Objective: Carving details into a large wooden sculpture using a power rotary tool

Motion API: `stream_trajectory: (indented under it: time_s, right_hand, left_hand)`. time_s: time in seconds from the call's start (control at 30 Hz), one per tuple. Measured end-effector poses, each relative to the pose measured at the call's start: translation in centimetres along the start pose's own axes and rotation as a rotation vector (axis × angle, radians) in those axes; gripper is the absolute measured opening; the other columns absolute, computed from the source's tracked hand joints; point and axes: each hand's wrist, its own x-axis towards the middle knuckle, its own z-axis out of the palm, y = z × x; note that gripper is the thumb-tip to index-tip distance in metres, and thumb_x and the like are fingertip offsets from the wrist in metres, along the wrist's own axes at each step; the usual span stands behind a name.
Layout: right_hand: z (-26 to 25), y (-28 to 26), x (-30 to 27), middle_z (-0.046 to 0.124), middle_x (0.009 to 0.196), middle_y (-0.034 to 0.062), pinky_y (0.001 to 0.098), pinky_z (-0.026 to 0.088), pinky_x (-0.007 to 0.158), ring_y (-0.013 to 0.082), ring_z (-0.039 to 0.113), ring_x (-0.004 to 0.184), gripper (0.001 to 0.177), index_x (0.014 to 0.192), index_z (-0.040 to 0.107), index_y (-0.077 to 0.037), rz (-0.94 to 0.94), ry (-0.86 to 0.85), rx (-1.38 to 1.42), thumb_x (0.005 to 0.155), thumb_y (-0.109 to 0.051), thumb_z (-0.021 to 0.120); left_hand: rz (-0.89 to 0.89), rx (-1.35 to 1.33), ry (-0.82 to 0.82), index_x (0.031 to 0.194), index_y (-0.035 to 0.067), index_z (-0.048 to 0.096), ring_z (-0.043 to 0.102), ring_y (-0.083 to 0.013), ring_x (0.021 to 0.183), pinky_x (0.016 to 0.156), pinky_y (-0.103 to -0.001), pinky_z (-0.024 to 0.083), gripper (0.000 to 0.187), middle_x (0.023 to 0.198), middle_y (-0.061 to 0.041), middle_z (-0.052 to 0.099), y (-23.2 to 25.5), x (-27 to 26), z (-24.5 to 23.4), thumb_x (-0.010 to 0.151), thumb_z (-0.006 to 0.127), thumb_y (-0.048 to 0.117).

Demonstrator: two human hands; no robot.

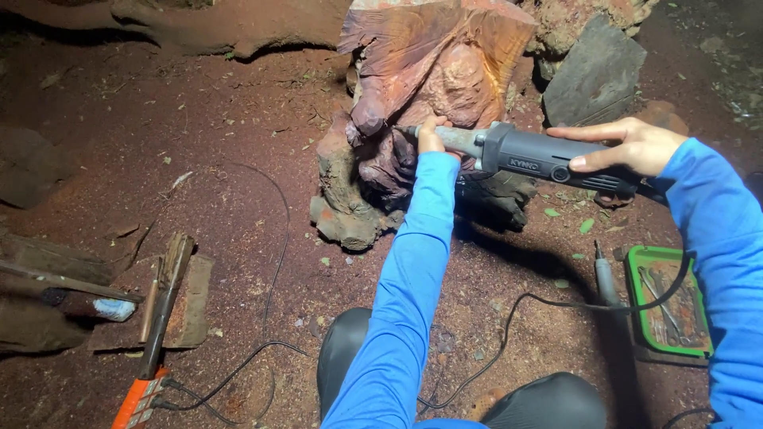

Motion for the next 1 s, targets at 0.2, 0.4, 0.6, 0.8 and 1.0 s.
stream_trajectory:
  time_s: [0.2, 0.4, 0.6, 0.8, 1.0]
  right_hand:
    - [0.3, 1.7, 0.6, 0.062, 0.150, 0.0006, 0.0283, 0.039, 0.106, 0.0194, 0.059, 0.127, 0.068, 0.146, 0.061, -0.033, -0.047, -0.018, -0.050, 0.080, -0.018, 0.071]
    - [1.1, 3.8, 1.0, 0.067, 0.141, 0.0013, 0.0283, 0.040, 0.100, 0.0199, 0.061, 0.117, 0.071, 0.148, 0.061, -0.031, -0.046, -0.028, 0.039, 0.079, -0.016, 0.071]
    - [2.3, 7.6, 2.0, 0.066, 0.141, 0.0022, 0.0295, 0.043, 0.099, 0.0218, 0.061, 0.111, 0.072, 0.148, 0.060, -0.029, -0.109, -0.034, 0.088, 0.078, -0.016, 0.072]
    - [3.7, 10.3, 2.5, 0.065, 0.145, 0.0053, 0.0315, 0.037, 0.110, 0.0222, 0.060, 0.126, 0.073, 0.148, 0.058, -0.028, -0.176, -0.054, 0.128, 0.076, -0.023, 0.071]
    - [4.4, 12.5, 3.6, 0.063, 0.146, 0.0039, 0.0307, 0.036, 0.113, 0.0193, 0.058, 0.130, 0.076, 0.148, 0.058, -0.025, -0.225, -0.059, 0.155, 0.074, -0.024, 0.072]
  left_hand:
    - [0.079, 0.010, 0.018, 0.081, 0.011, 0.057, 0.057, -0.0224, 0.068, 0.059, -0.036, 0.044, 0.024, 0.085, -0.010, 0.061, -0.6, 0.5, -0.5, 0.062, 0.069, 0.020]
    - [0.070, 0.036, 0.059, 0.064, 0.012, 0.054, 0.048, -0.0191, 0.053, 0.047, -0.034, 0.036, 0.017, 0.065, -0.002, 0.052, -0.5, -1.3, -0.5, 0.058, 0.069, 0.018]
    - [0.115, 0.044, 0.130, 0.070, 0.003, 0.060, 0.053, -0.0221, 0.053, 0.045, -0.036, 0.041, 0.019, 0.068, -0.010, 0.060, -1.0, -2.6, -0.8, 0.060, 0.073, 0.013]
    - [0.146, 0.079, 0.154, 0.086, -0.007, 0.068, 0.063, -0.0270, 0.067, 0.053, -0.041, 0.049, 0.033, 0.083, -0.016, 0.068, -1.4, -2.9, -1.2, 0.059, 0.075, 0.010]
    - [0.160, 0.084, 0.164, 0.080, -0.006, 0.066, 0.059, -0.0238, 0.059, 0.049, -0.038, 0.046, 0.028, 0.073, -0.013, 0.064, -1.4, -3.4, -1.5, 0.057, 0.074, 0.008]
